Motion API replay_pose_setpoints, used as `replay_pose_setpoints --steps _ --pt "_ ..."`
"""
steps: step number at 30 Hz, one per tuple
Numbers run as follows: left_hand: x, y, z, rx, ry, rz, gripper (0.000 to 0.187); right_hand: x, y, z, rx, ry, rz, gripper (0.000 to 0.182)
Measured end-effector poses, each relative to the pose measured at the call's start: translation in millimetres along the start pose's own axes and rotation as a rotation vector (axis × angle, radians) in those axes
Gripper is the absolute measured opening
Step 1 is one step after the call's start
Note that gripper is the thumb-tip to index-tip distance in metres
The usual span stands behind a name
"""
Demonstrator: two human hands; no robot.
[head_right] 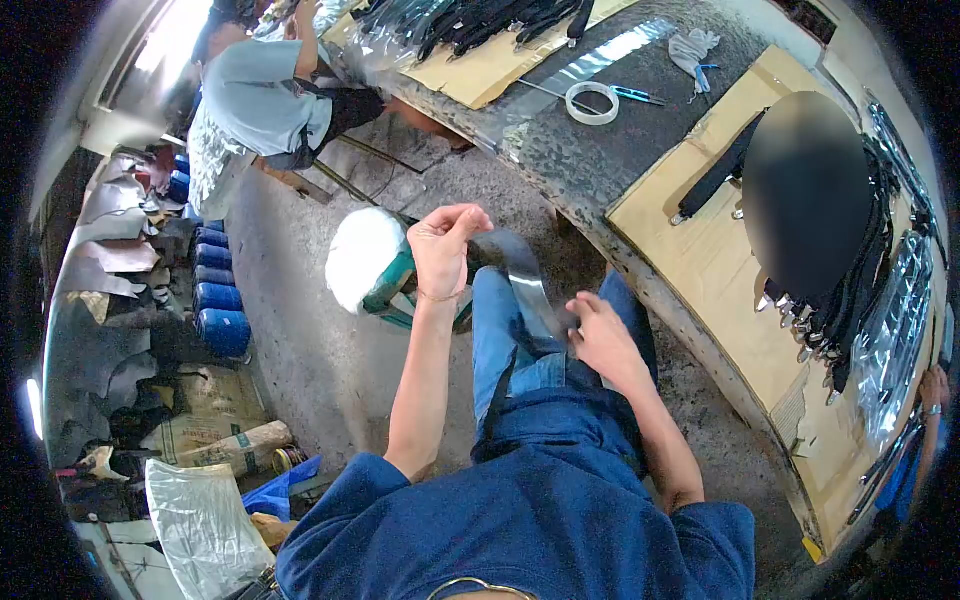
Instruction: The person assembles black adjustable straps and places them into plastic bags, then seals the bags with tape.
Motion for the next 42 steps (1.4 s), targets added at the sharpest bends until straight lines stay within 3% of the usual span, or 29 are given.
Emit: replay_pose_setpoints --steps 1,3,5,7,9,11,13,14,17,19,20,21,24,28,34,39,42 --pt "1.4 -4.1 -3.9 -0.055 -0.030 0.011 0.006 0.3 20.4 8.7 0.122 0.045 -0.125 0.028" --pt "6.5 -15.8 -4.8 -0.098 -0.012 0.008 0.005 -11.2 52.9 42.1 0.087 0.035 -0.194 0.036" --pt "18.1 -34.5 -4.0 -0.132 0.012 0.014 0.005 -24.1 78.6 59.4 -0.317 0.028 -0.336 0.044" --pt "34.0 -51.7 -5.0 -0.354 0.011 0.010 0.007 -45.1 59.9 52.7 -0.472 0.053 -0.250 0.043" --pt "47.0 -70.4 -25.2 -0.627 -0.265 0.014 0.017 -49.6 58.1 56.0 -0.595 -0.010 -0.247 0.021" --pt "48.7 -59.5 -22.2 -0.679 -0.314 0.018 0.031 -47.0 43.8 49.2 -0.616 -0.084 -0.110 0.016" --pt "49.5 -44.0 -10.3 -0.622 -0.209 -0.007 0.039 -38.0 31.8 48.2 -0.671 -0.116 0.030 0.014" --pt "49.6 -32.1 3.3 -0.450 -0.074 -0.033 0.046 -35.4 23.3 41.3 -0.743 -0.088 0.013 0.014" --pt "51.6 -37.4 19.5 -0.118 0.069 0.146 0.042 -30.2 15.6 23.6 -0.820 -0.080 -0.017 0.015" --pt "62.2 -59.4 30.9 -0.069 0.259 0.363 0.043 -27.8 20.0 23.7 -0.829 -0.100 -0.020 0.016" --pt "65.8 -60.2 37.4 -0.152 0.265 0.389 0.030 -26.0 25.5 28.2 -0.761 -0.149 0.021 0.016" --pt "66.7 -59.4 40.8 -0.153 0.269 0.387 0.030 -25.4 26.1 28.8 -0.692 -0.196 0.064 0.017" --pt "65.5 -48.1 47.8 -0.254 0.342 0.222 0.008 -26.1 19.4 26.0 -0.702 -0.182 0.074 0.017" --pt "65.1 -41.2 53.0 -0.250 0.274 0.144 0.006 -24.5 15.6 21.2 -0.768 -0.287 0.085 0.017" --pt "68.2 -41.6 56.0 -0.241 0.282 0.103 0.007 -24.4 9.6 10.5 -0.778 -0.213 -0.046 0.018" --pt "67.6 -33.1 66.8 -0.306 0.256 0.104 0.008 -23.3 -1.0 4.9 -0.862 -0.220 -0.004 0.018" --pt "66.8 -54.5 50.5 -0.064 0.328 0.097 0.009 -22.7 -5.1 2.8 -0.907 -0.220 0.023 0.018"
Point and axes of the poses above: each hand's wrist, its own x-axis away from the middle knuckle, its own y-axis out of the back of the hand, z = x × y, the point moved 10 cm from there along -x, towards the middle knuckle, and after that the axes turned 2 degrees about y, right-handed, at the moved point
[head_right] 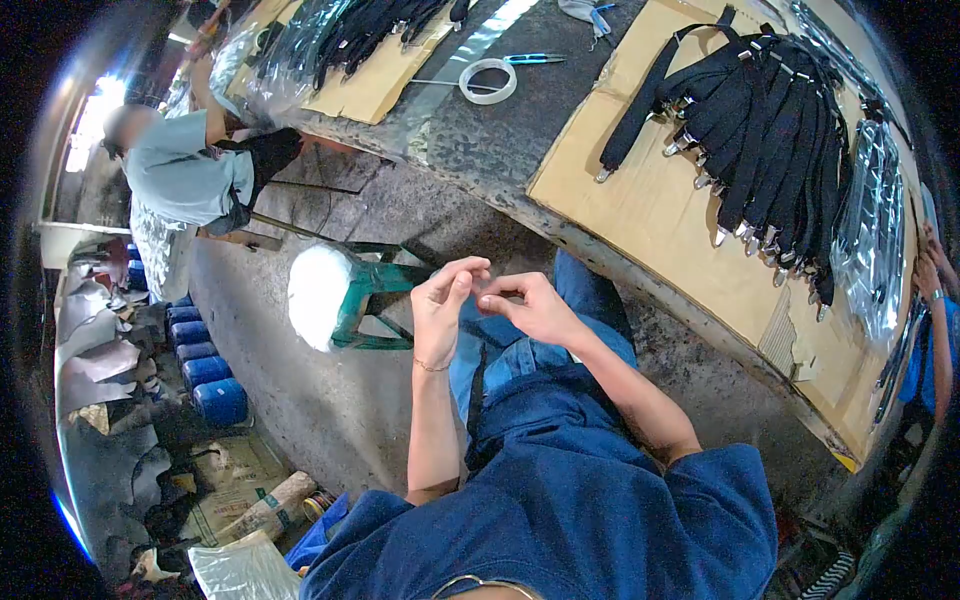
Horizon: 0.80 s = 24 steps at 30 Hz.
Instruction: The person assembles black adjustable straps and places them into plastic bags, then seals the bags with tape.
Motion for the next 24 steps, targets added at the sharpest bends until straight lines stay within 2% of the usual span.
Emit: replay_pose_setpoints --steps 2,6,8,18,20,21,23,24 --pt "0.5 -1.0 -1.9 -0.231 -0.048 0.066 0.006 -2.1 1.2 -3.7 0.002 0.003 -0.011 0.017" --pt "-0.5 13.3 15.1 -0.205 -0.017 0.006 0.006 -3.9 -1.8 -3.8 0.070 0.043 0.015 0.016" --pt "0.9 22.4 17.6 -0.170 -0.022 -0.098 0.006 -3.9 -0.5 -3.0 0.083 0.054 0.002 0.015" --pt "0.2 37.8 21.4 -0.253 -0.068 -0.178 0.010 -2.7 6.9 -10.4 -0.020 0.020 -0.012 0.015" --pt "1.0 15.1 -0.6 0.067 -0.092 -0.106 0.011 -1.8 13.5 -5.5 -0.063 0.005 -0.022 0.012" --pt "1.6 18.3 -0.6 0.067 -0.092 -0.109 0.011 -1.6 15.3 -5.5 -0.063 0.004 -0.019 0.012" --pt "2.7 12.1 -1.9 -0.184 -0.115 0.013 0.014 -1.1 21.4 -0.9 -0.081 0.045 -0.060 0.012" --pt "2.7 15.9 1.4 -0.177 -0.082 -0.015 0.008 -0.7 23.0 3.9 -0.059 0.074 -0.099 0.013"
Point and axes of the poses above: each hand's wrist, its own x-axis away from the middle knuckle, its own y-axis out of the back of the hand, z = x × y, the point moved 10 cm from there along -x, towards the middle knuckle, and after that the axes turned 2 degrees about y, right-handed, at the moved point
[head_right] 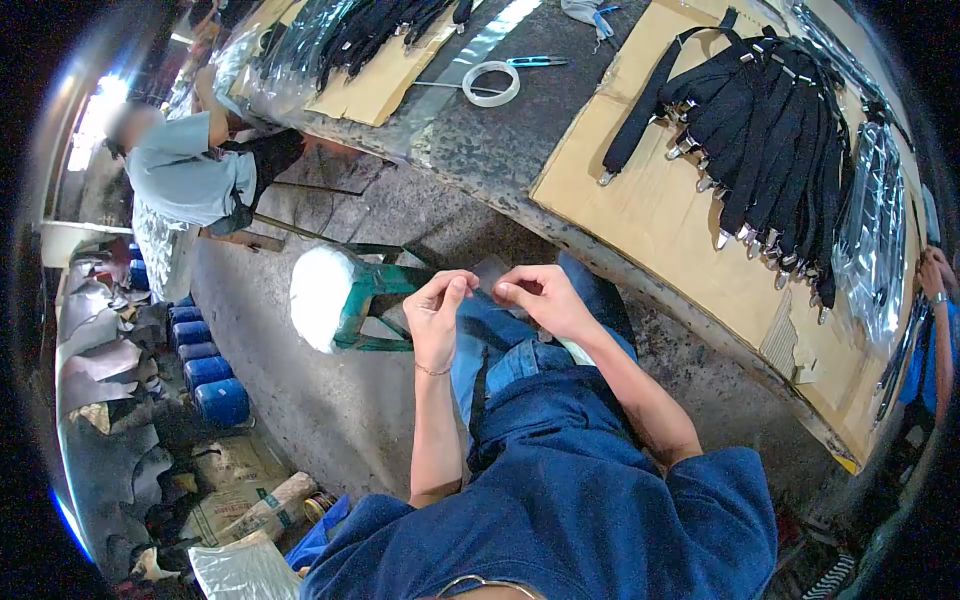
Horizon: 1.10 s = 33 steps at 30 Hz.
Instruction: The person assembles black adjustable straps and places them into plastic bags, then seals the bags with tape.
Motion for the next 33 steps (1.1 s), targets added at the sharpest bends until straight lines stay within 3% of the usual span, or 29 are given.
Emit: replay_pose_setpoints --steps 4,7,13,17,19,22,24,27,31,33 --pt "1.4 5.1 6.7 -0.059 0.012 -0.039 0.002 0.4 -6.1 0.1 -0.029 -0.033 0.057 0.013" --pt "1.3 2.9 8.4 -0.063 0.003 -0.028 0.004 -3.1 -1.4 26.1 -0.069 0.051 0.056 0.027" --pt "1.7 -8.3 12.4 -0.060 0.012 0.047 0.006 -9.3 -1.2 34.6 0.030 0.015 0.088 0.016" --pt "3.7 -8.4 19.3 -0.185 0.038 0.086 0.020 -7.5 9.3 35.5 -0.011 0.033 -0.008 0.010" --pt "3.3 -3.3 21.7 0.010 0.023 0.041 0.022 -5.3 14.9 33.4 -0.027 0.044 -0.038 0.009" --pt "6.2 -15.7 22.6 0.024 0.041 0.182 0.023 -2.5 19.4 26.0 -0.116 0.023 -0.064 0.008" --pt "9.9 -36.4 17.1 -0.050 -0.055 0.363 0.036 -0.3 21.8 19.2 -0.131 -0.025 -0.095 0.009" --pt "13.2 -49.5 11.5 0.027 -0.088 0.398 0.037 0.6 26.2 24.9 -0.109 0.038 -0.140 0.008" --pt "8.7 -45.6 23.7 -0.011 0.041 0.306 0.017 3.8 29.9 33.9 -0.088 0.088 -0.142 0.008" --pt "8.8 -49.5 16.6 -0.044 0.010 0.276 0.008 4.1 24.3 37.5 -0.164 0.135 -0.070 0.010"
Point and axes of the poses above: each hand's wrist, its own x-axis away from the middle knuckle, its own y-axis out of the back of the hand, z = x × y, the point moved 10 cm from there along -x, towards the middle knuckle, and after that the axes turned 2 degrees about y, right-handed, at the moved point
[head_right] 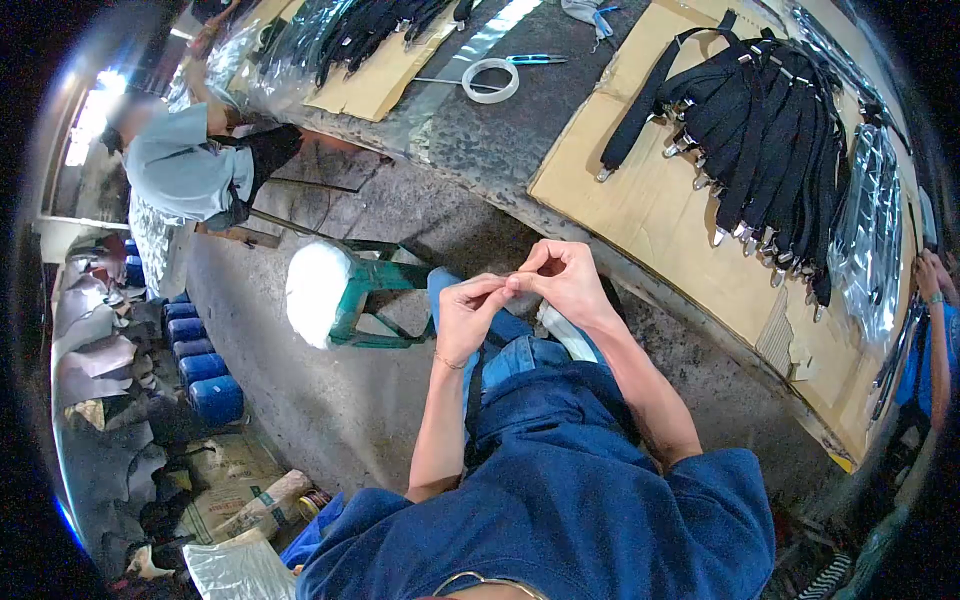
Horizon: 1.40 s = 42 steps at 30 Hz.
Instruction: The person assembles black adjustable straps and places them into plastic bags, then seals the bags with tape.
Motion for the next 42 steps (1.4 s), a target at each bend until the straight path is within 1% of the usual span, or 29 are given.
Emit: replay_pose_setpoints --steps 2,4,6,7,9,10,12,13,14,15,17,18,20,22,24,26,28,29,31,32,33,34,35,36,38,39,40,42 --pt "1.1 4.2 11.3 -0.012 0.092 -0.047 0.006 1.1 5.2 -8.6 0.059 0.006 0.015 0.010" --pt "0.5 3.9 11.6 -0.010 0.090 -0.045 0.006 1.5 2.0 -5.3 0.118 0.015 0.025 0.010" --pt "0.4 3.4 11.5 -0.007 0.090 -0.042 0.006 3.5 -11.2 5.7 -0.053 -0.086 0.010 0.013" --pt "0.7 2.9 11.5 -0.033 0.096 -0.035 0.006 4.1 -12.0 10.8 -0.053 -0.087 0.010 0.013" --pt "2.1 3.3 10.6 -0.059 0.104 -0.032 0.007 4.3 -13.4 10.4 0.083 -0.150 0.042 0.019" --pt "2.8 2.5 12.0 -0.079 0.128 -0.020 0.007 3.5 -9.7 8.0 0.084 -0.152 0.043 0.019" --pt "3.4 1.1 12.5 -0.099 0.153 -0.008 0.008 3.0 -0.2 0.9 0.158 -0.155 0.046 0.028" --pt "2.8 1.5 12.8 -0.057 0.170 -0.012 0.011 1.8 2.2 2.5 0.136 -0.139 0.006 0.024" --pt "2.8 1.6 13.9 -0.015 0.188 -0.015 0.015 1.8 3.2 1.3 0.137 -0.138 0.007 0.024" --pt "2.9 2.8 17.3 -0.015 0.188 -0.015 0.015 1.9 5.7 1.1 0.138 -0.121 0.008 0.021" --pt "2.2 3.6 17.5 0.225 0.093 0.007 0.024 2.9 7.4 3.1 0.140 -0.104 0.004 0.019" --pt "3.0 5.8 21.6 0.226 0.095 0.008 0.024 3.5 7.9 4.4 0.135 -0.106 -0.014 0.020" --pt "2.6 4.8 14.5 0.099 0.026 0.069 0.030 3.3 7.8 4.9 0.129 -0.107 -0.029 0.023" --pt "2.2 1.1 12.4 0.070 0.020 0.074 0.027 5.0 8.9 4.4 0.156 -0.104 -0.048 0.030" --pt "2.1 -0.8 11.8 0.044 0.011 0.080 0.025 6.6 6.9 5.1 0.204 -0.084 -0.036 0.033" --pt "3.1 -1.4 31.4 0.001 0.168 0.088 0.020 8.4 3.8 7.8 0.253 -0.064 -0.024 0.036" --pt "2.8 -2.0 32.0 -0.040 0.153 0.094 0.017 10.7 1.3 5.6 0.189 -0.121 -0.035 0.041" --pt "2.7 -2.6 30.9 -0.085 0.139 0.099 0.015 11.4 1.4 4.9 0.190 -0.122 -0.036 0.041" --pt "4.0 -4.5 29.9 -0.058 0.167 0.091 0.013 12.3 4.4 5.7 0.155 -0.093 -0.076 0.024" --pt "4.8 -5.6 30.3 -0.032 0.196 0.082 0.014 12.8 1.8 5.3 0.156 -0.094 -0.077 0.024" --pt "4.6 -7.4 29.4 -0.031 0.196 0.083 0.014 12.3 -2.3 7.1 0.150 -0.073 -0.080 0.017" --pt "3.5 -8.8 23.9 -0.024 0.149 0.084 0.015 11.5 -4.7 9.0 0.144 -0.052 -0.082 0.016" --pt "3.3 -9.0 19.2 -0.017 0.103 0.084 0.017 12.9 -7.1 -4.1 0.175 -0.112 0.014 0.027" --pt "2.7 -7.9 20.0 -0.017 0.103 0.081 0.017 13.3 -6.5 -5.3 0.175 -0.113 0.017 0.027" --pt "2.9 -7.4 24.5 -0.159 0.094 0.099 0.018 15.3 -3.6 -6.2 0.146 -0.162 -0.033 0.022" --pt "3.5 -6.7 27.9 -0.158 0.095 0.096 0.018 15.1 -4.1 -5.6 0.134 -0.156 -0.026 0.017" --pt "4.0 -5.7 31.1 -0.126 0.112 0.084 0.017 15.0 -3.4 -6.9 0.134 -0.159 -0.025 0.017" --pt "5.5 -5.3 34.6 -0.093 0.130 0.074 0.016 13.0 1.2 -2.9 0.210 -0.081 -0.044 0.013"
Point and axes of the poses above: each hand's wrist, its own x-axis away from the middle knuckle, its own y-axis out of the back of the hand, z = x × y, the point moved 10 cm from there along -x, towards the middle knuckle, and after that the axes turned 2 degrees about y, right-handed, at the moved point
